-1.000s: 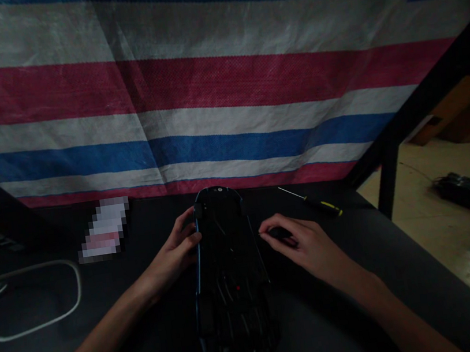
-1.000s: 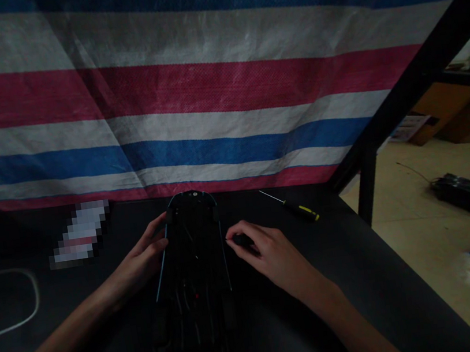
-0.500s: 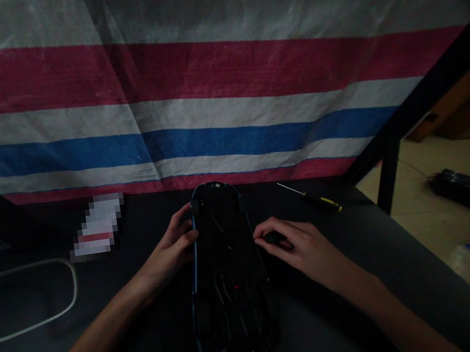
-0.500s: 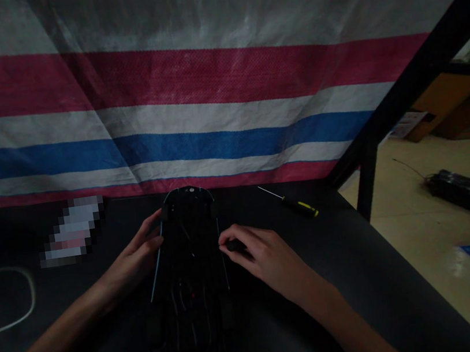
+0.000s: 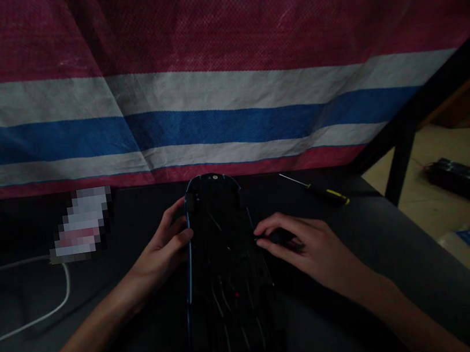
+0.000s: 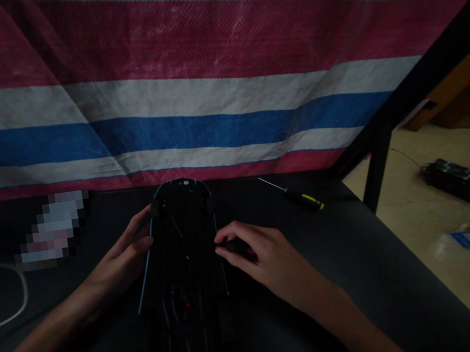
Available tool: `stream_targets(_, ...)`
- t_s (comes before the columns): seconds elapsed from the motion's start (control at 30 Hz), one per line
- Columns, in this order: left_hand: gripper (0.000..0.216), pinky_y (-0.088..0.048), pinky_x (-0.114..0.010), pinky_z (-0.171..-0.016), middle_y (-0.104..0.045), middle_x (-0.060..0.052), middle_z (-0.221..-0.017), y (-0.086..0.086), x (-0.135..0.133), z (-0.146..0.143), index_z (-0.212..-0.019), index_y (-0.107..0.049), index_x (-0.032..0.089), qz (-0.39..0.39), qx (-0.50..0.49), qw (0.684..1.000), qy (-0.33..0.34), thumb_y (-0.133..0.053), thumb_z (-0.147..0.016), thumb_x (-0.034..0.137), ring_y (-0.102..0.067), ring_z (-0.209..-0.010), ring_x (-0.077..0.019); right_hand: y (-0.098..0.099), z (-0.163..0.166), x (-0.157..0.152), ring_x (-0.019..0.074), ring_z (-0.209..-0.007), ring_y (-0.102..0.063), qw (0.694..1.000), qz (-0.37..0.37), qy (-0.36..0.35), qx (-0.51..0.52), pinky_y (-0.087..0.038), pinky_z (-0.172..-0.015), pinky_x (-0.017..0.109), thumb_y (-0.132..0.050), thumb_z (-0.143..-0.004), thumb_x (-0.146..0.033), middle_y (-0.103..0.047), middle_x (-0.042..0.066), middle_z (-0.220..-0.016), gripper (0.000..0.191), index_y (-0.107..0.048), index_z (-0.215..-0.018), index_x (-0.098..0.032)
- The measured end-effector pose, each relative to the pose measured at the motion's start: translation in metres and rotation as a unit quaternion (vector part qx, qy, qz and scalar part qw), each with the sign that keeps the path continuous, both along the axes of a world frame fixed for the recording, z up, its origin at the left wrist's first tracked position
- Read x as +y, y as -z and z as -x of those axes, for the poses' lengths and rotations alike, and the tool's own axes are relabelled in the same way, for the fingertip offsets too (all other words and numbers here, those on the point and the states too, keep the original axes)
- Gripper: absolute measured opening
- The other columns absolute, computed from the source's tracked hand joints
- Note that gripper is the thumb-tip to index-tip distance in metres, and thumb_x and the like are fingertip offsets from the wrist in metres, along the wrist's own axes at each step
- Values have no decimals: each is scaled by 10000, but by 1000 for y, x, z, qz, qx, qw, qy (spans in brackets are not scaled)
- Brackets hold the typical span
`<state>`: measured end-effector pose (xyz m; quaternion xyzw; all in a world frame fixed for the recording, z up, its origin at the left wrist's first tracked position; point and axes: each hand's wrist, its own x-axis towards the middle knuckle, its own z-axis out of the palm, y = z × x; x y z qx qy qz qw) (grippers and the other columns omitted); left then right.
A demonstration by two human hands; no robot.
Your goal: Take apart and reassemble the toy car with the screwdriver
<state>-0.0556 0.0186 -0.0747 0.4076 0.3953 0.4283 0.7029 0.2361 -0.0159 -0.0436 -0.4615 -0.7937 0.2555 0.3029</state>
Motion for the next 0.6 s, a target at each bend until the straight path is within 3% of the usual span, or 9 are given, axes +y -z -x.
stream_targets(0.17,684,-560,-391,-892,-626,-15,-1382,1,0,-1,-1469,-524,461,-4,-1,1000,2,-817,-853,410,-647,-1125,-275,-11,-4,-1,160,-750,-647,994,28,88,56,-487,-631,270,-526,-1059,-433,-685,8,-864,217,-670,-1125,-285)
stream_targets(0.33,663,-563,-383,-898,-629,-14,-1390,1,1,0,-1480,-518,462,-14,-2,1000,10,-785,-879,378,-642,-1145,-275,-17,-6,-2,179,-879,-653,985,-12,115,129,-518,-782,308,-439,-1093,-443,-692,32,-974,282,-662,-1071,-271)
stream_targets(0.43,652,-571,-365,-885,-631,-7,-1385,0,0,0,-1482,-512,477,-8,4,1000,9,-774,-892,383,-643,-1164,-271,-17,-5,-1,202,-977,-651,983,-76,154,68,-497,-879,351,-443,-1092,-426,-690,39,-1034,295,-671,-1016,-255)
stream_targets(0.53,659,-577,-361,-886,-632,-9,-1390,-2,-1,0,-1490,-506,480,1,13,1000,5,-778,-895,401,-640,-1198,-280,-17,-8,-1,178,-824,-662,978,-94,187,-9,-489,-773,328,-491,-1077,-414,-689,6,-878,273,-678,-973,-245)
stream_targets(0.6,665,-575,-368,-902,-627,-16,-1413,-3,-1,1,-1498,-500,473,2,16,1000,2,-777,-897,408,-628,-1237,-295,-17,-10,-3,148,-714,-663,980,-83,182,4,-490,-686,293,-514,-1071,-416,-688,-18,-820,258,-678,-965,-247)
